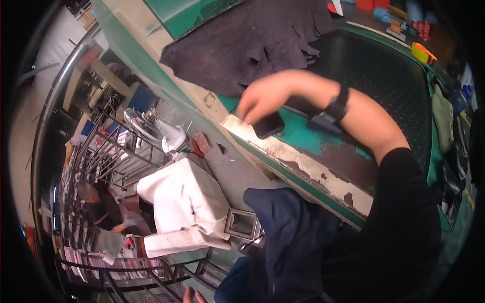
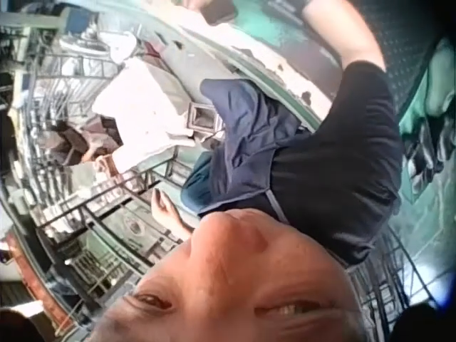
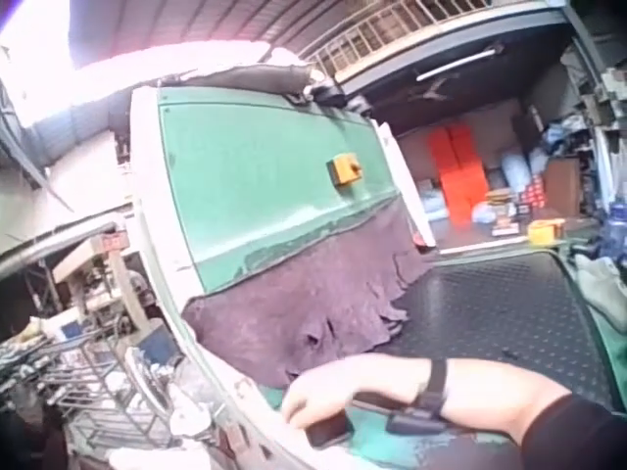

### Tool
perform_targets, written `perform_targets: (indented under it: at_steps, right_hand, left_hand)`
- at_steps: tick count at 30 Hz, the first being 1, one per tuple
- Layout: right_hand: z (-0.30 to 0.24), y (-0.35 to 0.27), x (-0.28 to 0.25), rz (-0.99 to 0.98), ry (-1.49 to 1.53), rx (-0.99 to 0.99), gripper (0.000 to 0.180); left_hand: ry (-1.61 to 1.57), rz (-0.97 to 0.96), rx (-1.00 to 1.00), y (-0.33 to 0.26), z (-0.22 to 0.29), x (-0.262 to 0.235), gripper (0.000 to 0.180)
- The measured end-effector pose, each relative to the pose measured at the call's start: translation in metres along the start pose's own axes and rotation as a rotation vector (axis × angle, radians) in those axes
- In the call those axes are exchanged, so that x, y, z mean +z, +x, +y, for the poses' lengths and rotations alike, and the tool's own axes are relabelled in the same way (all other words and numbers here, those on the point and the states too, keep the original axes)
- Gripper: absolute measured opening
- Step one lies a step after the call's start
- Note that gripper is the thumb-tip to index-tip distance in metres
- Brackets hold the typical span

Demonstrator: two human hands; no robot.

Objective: Inspecting and sorting finished shoes from a conveyor belt onto a storage rack.

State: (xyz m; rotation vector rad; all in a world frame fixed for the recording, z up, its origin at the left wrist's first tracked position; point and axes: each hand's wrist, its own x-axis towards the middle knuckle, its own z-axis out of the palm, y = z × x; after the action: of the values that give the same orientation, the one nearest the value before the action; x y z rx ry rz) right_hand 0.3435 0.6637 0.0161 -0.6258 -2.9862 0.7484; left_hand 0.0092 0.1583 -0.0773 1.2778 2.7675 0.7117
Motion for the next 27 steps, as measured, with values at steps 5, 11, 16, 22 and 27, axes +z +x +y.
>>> perform_targets:
  at_steps: [5, 11, 16, 22, 27]
  right_hand:
    - [0.166, -0.121, -0.035, 0.496, -0.291, 1.063, 0.069]
    - [0.223, -0.104, -0.013, 0.556, -0.227, 1.065, 0.119]
    - [0.215, -0.113, 0.000, 0.576, -0.247, 1.045, 0.115]
    - [0.162, -0.110, 0.002, 0.570, -0.165, 1.034, 0.103]
    - [0.161, -0.072, 0.013, 0.728, -0.046, 1.261, 0.106]
  left_hand:
    - [0.029, -0.106, -0.195, -0.024, -0.025, 0.008, 0.034]
    - [-0.056, -0.095, -0.118, 0.005, -0.025, 0.012, 0.034]
    - [-0.085, -0.207, 0.122, 0.066, 0.064, 0.038, 0.028]
    - [-0.353, -0.350, 0.682, 0.079, 0.137, 0.098, 0.030]
    - [-0.405, -0.454, 0.908, 0.046, 0.187, 0.112, 0.031]
